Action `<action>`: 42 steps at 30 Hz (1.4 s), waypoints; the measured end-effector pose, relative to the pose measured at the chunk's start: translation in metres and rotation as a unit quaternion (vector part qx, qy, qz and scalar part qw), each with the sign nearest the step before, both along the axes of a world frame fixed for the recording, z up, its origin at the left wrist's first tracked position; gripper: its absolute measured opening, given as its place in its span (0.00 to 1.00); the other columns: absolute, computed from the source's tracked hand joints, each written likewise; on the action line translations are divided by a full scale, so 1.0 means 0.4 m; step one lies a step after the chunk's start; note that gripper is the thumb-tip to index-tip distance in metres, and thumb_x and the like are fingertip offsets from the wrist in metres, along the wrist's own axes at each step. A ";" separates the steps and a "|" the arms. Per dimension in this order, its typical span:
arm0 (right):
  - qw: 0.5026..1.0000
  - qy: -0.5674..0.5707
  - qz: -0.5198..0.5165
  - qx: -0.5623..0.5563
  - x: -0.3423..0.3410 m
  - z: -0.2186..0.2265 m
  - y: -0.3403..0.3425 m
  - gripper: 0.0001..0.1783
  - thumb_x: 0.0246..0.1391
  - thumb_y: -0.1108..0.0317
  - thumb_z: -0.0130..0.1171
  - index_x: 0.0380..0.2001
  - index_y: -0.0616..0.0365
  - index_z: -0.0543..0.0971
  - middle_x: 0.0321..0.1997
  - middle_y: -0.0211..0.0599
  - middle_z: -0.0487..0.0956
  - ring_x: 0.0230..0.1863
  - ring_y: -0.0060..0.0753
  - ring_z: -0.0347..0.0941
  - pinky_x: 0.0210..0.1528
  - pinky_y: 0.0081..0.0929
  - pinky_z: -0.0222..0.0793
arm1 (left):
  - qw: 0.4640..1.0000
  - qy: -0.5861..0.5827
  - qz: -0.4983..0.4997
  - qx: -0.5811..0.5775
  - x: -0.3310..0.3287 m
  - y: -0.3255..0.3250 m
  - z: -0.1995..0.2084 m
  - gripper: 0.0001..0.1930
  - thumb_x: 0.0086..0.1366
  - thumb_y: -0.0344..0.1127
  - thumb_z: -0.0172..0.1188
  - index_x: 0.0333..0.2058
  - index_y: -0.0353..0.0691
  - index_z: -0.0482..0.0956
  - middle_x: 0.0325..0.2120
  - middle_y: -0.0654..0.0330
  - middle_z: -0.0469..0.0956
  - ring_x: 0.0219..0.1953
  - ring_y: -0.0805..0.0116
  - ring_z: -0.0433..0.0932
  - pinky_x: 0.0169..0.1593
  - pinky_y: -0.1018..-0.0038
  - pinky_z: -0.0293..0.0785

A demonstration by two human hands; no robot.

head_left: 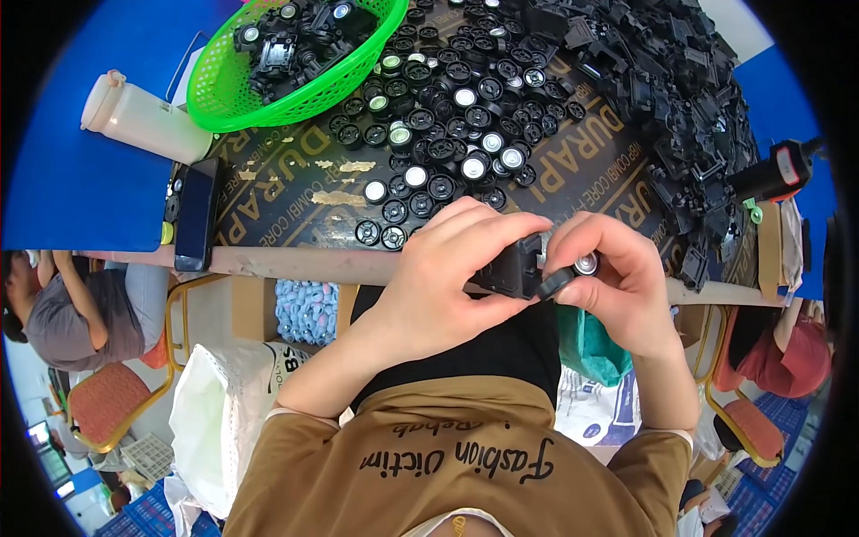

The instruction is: Manually assembling small circular electronic components into black plastic housings at a factory workbench.

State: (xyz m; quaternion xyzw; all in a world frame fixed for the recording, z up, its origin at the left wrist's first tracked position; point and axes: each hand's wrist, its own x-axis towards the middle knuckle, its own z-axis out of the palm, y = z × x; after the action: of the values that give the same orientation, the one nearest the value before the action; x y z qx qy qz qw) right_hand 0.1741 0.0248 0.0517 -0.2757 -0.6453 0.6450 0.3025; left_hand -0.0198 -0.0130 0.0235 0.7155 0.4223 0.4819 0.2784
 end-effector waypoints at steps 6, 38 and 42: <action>0.987 -0.036 -0.034 0.155 -0.012 0.014 -0.005 0.05 0.42 0.80 0.61 0.25 0.65 0.76 0.32 0.35 0.72 0.33 0.26 0.71 0.33 0.20 0.68 | 0.999 0.039 -0.005 0.023 -0.001 -0.006 0.020 0.26 0.35 0.26 0.67 0.41 0.37 0.76 0.30 0.59 0.77 0.31 0.63 0.74 0.36 0.72 0.70; 0.986 -0.126 -0.060 0.095 -0.013 -0.011 0.004 0.18 0.46 0.68 0.62 0.39 0.61 0.70 0.21 0.27 0.72 0.24 0.17 0.67 0.26 0.18 0.61 | 0.987 0.154 0.034 0.038 0.012 -0.016 0.034 0.23 0.36 0.33 0.70 0.37 0.39 0.78 0.23 0.59 0.78 0.23 0.63 0.78 0.27 0.75 0.72; 0.980 -0.166 0.003 0.111 -0.020 -0.003 0.015 0.15 0.47 0.65 0.62 0.35 0.61 0.72 0.21 0.31 0.73 0.23 0.23 0.69 0.27 0.19 0.62 | 0.989 0.126 0.011 0.080 0.010 -0.011 0.019 0.24 0.35 0.32 0.70 0.37 0.36 0.77 0.23 0.58 0.78 0.24 0.62 0.79 0.28 0.74 0.74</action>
State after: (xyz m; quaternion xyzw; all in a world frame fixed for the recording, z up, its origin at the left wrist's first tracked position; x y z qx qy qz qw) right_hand 0.1661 0.0310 0.0503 -0.3414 -0.7553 0.5153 0.2180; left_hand -0.0158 -0.0173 0.0309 0.7856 0.4223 0.4231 0.1595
